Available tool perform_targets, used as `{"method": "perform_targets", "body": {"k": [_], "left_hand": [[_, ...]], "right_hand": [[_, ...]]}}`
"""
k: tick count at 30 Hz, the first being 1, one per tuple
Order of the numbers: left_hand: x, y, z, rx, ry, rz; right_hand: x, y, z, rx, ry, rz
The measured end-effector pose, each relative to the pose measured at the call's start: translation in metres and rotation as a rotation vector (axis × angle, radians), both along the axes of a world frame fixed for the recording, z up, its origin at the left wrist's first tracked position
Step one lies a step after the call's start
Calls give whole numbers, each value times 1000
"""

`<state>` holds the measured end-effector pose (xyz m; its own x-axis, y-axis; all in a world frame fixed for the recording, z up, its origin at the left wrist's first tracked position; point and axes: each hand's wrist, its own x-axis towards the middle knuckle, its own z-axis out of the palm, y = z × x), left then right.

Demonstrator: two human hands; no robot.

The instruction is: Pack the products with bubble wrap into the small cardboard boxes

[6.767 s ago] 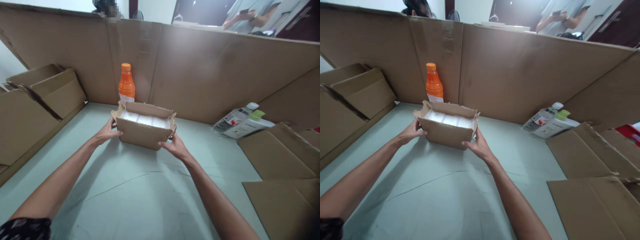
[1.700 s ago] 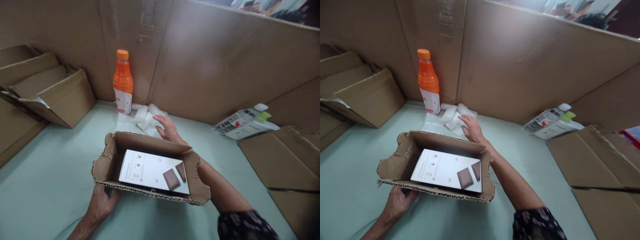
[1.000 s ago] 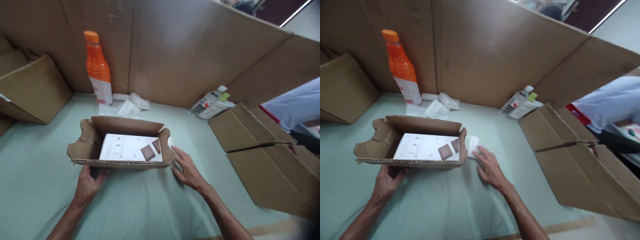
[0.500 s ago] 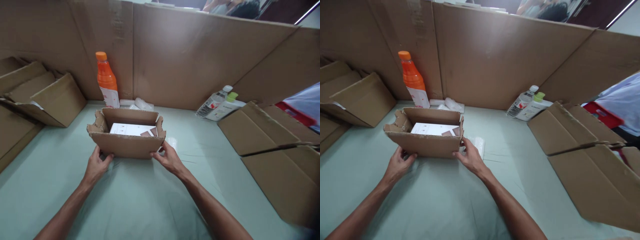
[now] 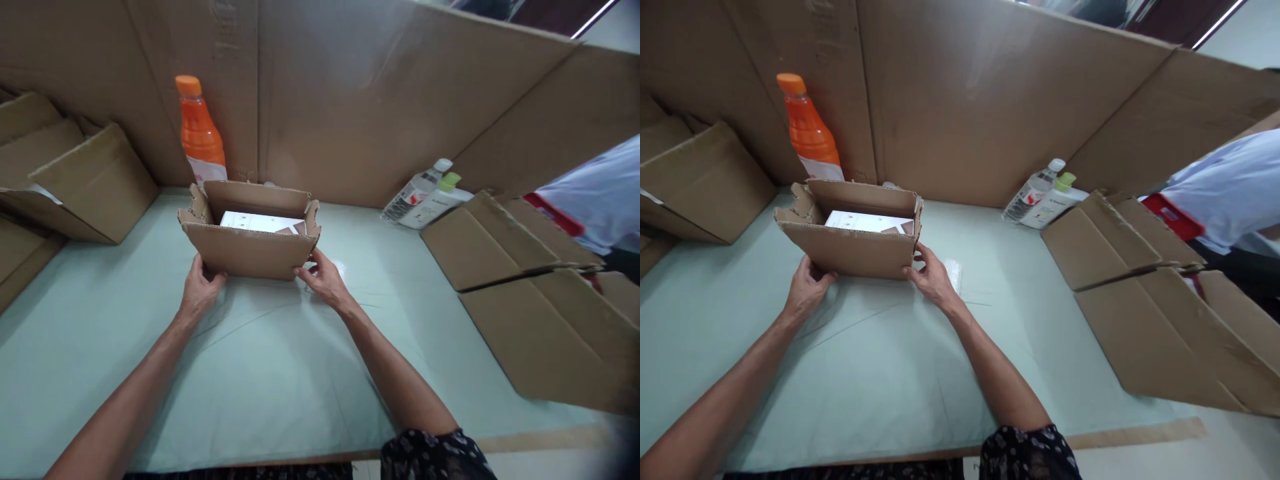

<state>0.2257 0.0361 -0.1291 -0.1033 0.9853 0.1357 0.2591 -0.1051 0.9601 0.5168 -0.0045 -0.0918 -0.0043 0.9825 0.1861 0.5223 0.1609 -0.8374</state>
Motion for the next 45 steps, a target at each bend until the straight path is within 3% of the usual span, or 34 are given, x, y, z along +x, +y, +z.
{"method": "perform_targets", "body": {"k": [4,8,11,14,17,20,24,28,31,35,39,42,45], "left_hand": [[-6,-27,-3,-68,-59,50],[-7,-94,-7,-156,20,22],[-1,-144,-7,-214,46,-49],[10,-173,1,-310,-83,-173],[22,-180,18,-469,-351,-221],[34,-179,33,-597,-600,-158],[45,-178,37,-687,-803,-80],[43,-183,34,-835,-908,-145],[30,-187,36,-803,-840,-74],[1,-192,40,-673,-683,-59],[-22,-198,39,-674,-584,-115],[-31,-205,39,-681,-563,-121],[-39,-214,39,-682,-537,-138]], "right_hand": [[33,-21,-5,102,-167,-78],[66,-49,-23,13,-333,-136],[64,-66,-35,57,-227,-211],[38,-85,-37,107,-136,-213],[-2,-111,-26,114,37,-143],[-41,-141,-12,93,350,-77],[-77,-165,-9,-18,734,-146],[-86,-165,-23,-164,1093,-311],[-66,-163,-36,-236,1219,-413],[-23,-174,-46,-202,1027,-473],[-7,-188,-37,-129,711,-511],[-14,-182,-21,-90,463,-421],[-23,-161,-10,-55,166,-232]]}}
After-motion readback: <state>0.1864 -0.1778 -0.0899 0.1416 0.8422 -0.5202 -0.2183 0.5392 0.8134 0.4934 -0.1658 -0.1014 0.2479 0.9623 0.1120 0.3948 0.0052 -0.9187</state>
